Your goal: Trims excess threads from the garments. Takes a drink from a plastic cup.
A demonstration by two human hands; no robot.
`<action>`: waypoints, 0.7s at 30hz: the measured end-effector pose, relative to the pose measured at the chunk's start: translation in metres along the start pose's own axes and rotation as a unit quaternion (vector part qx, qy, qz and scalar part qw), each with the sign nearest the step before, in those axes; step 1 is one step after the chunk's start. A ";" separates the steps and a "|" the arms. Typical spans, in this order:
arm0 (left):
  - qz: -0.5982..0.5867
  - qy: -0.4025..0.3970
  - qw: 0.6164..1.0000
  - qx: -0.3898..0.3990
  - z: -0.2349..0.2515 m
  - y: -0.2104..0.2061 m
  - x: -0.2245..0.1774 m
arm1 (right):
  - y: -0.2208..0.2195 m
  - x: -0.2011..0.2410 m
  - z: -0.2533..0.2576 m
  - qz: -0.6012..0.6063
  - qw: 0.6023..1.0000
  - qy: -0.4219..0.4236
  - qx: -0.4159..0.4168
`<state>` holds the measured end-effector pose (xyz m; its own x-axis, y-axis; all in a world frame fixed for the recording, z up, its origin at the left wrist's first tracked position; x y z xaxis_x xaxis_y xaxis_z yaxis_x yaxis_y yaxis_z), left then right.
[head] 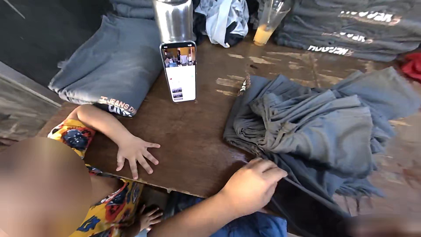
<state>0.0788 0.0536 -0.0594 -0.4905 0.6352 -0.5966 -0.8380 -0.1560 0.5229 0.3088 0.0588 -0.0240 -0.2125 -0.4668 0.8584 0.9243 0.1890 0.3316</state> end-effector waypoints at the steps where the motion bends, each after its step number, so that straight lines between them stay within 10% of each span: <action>1: -0.013 0.014 1.000 0.005 -0.002 -0.003 0.000 | 0.002 -0.006 0.005 -0.013 0.999 -0.005 -0.044; 5: -0.215 0.122 0.964 -0.095 -0.007 -0.007 0.005 | -0.015 -0.028 0.022 -0.082 0.987 0.004 -0.141; 12: -0.576 0.230 0.755 -0.212 -0.020 0.003 0.017 | -0.072 -0.036 0.006 -0.073 0.997 -0.025 0.029; 21: -0.494 0.124 0.844 -0.167 -0.031 0.004 0.011 | -0.085 -0.015 0.023 -0.006 1.000 0.024 -0.018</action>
<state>0.0623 0.0362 -0.0830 0.4879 0.4084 -0.7715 -0.8672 0.1263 -0.4816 0.2264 0.0692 -0.0560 -0.2093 -0.5095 0.8346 0.9330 0.1514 0.3264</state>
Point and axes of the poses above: each hand's wrist, its own z-axis towards the middle knuckle, its own y-axis out of the back of the hand, x = y × z, the point moved 4 cm from there along z, towards the middle knuckle, and after that the axes turned 11 degrees about -y, right-handed, at the moved point
